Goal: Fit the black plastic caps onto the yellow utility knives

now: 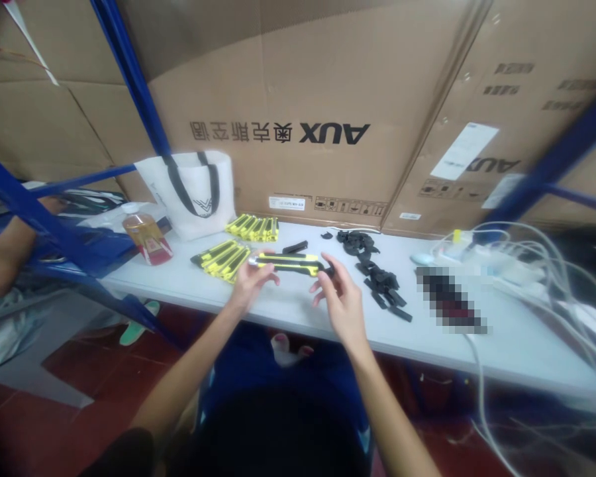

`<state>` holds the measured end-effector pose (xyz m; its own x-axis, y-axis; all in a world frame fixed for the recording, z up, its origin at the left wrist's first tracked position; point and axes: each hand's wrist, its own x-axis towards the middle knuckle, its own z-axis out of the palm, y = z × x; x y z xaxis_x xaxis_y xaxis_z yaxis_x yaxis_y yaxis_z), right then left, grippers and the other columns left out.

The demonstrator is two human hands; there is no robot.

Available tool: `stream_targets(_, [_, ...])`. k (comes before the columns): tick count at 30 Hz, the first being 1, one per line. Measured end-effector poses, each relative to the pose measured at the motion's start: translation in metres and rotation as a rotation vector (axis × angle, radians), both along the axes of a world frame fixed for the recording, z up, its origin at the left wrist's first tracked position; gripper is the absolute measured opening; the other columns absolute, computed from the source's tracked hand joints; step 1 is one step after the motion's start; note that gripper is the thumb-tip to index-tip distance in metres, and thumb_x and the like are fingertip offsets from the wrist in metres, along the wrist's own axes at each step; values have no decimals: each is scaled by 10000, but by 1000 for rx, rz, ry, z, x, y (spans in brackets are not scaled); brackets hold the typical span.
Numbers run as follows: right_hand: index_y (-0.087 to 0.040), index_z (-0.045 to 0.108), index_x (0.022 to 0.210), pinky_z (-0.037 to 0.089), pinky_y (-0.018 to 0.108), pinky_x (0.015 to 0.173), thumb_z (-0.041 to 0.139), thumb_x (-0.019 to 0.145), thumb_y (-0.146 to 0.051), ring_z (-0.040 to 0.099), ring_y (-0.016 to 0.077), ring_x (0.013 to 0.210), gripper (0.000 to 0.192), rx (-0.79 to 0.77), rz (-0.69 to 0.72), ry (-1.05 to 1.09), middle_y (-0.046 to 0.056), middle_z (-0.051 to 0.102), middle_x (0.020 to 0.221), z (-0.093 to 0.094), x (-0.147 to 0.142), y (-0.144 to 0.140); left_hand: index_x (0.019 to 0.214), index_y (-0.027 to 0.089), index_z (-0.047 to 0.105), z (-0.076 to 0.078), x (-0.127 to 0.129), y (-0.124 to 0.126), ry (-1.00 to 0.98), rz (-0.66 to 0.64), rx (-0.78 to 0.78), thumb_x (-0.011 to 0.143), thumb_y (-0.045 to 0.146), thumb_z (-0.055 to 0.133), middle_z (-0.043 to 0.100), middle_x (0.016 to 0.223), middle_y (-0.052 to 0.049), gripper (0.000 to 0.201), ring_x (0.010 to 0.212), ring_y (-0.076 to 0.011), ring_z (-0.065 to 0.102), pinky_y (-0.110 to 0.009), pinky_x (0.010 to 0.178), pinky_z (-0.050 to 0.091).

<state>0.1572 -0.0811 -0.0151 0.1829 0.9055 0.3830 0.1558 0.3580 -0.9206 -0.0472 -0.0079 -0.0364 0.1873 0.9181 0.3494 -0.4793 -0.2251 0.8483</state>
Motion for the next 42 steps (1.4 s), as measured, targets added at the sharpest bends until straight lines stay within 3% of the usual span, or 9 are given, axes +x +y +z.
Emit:
stream_targets(3, [-251, 598, 1482, 616, 417, 725, 645, 1036, -491, 666, 179, 638, 509, -20, 102, -80, -7, 690, 814, 7, -12, -15, 1166, 170, 707, 9, 2, -15, -7, -117, -12, 932, 493, 775, 615, 704, 14, 404, 607, -144, 645, -261, 532, 554])
stream_targets(5, [-270, 569, 1486, 597, 405, 721, 646, 1043, -472, 652, 179, 645, 493, -36, 188, -73, -9, 701, 811, 11, -17, -22, 1107, 179, 698, 15, 3, -24, -10, -145, -10, 971, 540, 718, 521, 588, 55, 387, 486, -129, 594, -250, 471, 510])
stream_targets(9, [-291, 508, 1312, 540, 315, 547, 719, 996, -486, 638, 163, 624, 427, -75, 280, 108, -8, 725, 870, 15, -22, -27, 1011, 203, 667, 25, 2, -37, -77, -53, 27, 974, 568, 698, 455, 546, 79, 369, 412, -125, 567, -241, 428, 470])
stream_targets(11, [-283, 495, 1203, 500, 281, 477, 732, 979, -514, 616, 148, 565, 399, -122, 322, 149, -13, 728, 846, 17, -23, -29, 980, 208, 652, 27, 1, -41, -90, -28, 59, 970, 577, 702, 477, 559, 74, 372, 409, -129, 576, -245, 418, 466])
stream_targets(13, [-283, 488, 1206, 461, 265, 433, 719, 984, -529, 582, 132, 491, 404, -165, 349, 154, -27, 719, 803, 20, -24, -33, 948, 207, 639, 27, 2, -44, -94, -26, 84, 971, 593, 700, 510, 571, 64, 391, 406, -128, 581, -240, 403, 453])
stream_targets(17, [-304, 466, 1278, 403, 248, 409, 701, 999, -520, 502, 103, 409, 423, -184, 335, 126, -67, 675, 738, 27, -27, -45, 927, 207, 620, 26, 4, -49, -116, -45, 99, 976, 590, 704, 513, 544, 68, 396, 387, -125, 566, -229, 384, 432])
stream_targets(27, [-304, 559, 1345, 373, 256, 419, 676, 1011, -534, 456, 115, 502, 422, -194, 266, -41, -36, 599, 763, 29, -28, -57, 857, 204, 575, 26, 5, -55, -134, -14, 147, 959, 609, 712, 572, 607, 48, 440, 389, -107, 565, -225, 404, 425])
stream_targets(38, [-304, 569, 1319, 365, 245, 401, 655, 1025, -519, 448, 98, 476, 375, -199, 316, 29, -40, 602, 773, 31, -31, -57, 817, 220, 515, 31, 11, -69, -165, -55, 70, 909, 639, 750, 436, 636, 65, 489, 410, -53, 391, -203, 399, 391])
stream_targets(42, [-295, 571, 1321, 394, 248, 407, 638, 1034, -510, 457, 94, 470, 364, -190, 270, 34, -42, 604, 776, 32, -36, -60, 825, 220, 524, 32, 11, -71, -164, -61, 103, 927, 619, 746, 416, 620, 68, 467, 431, -57, 384, -191, 406, 388])
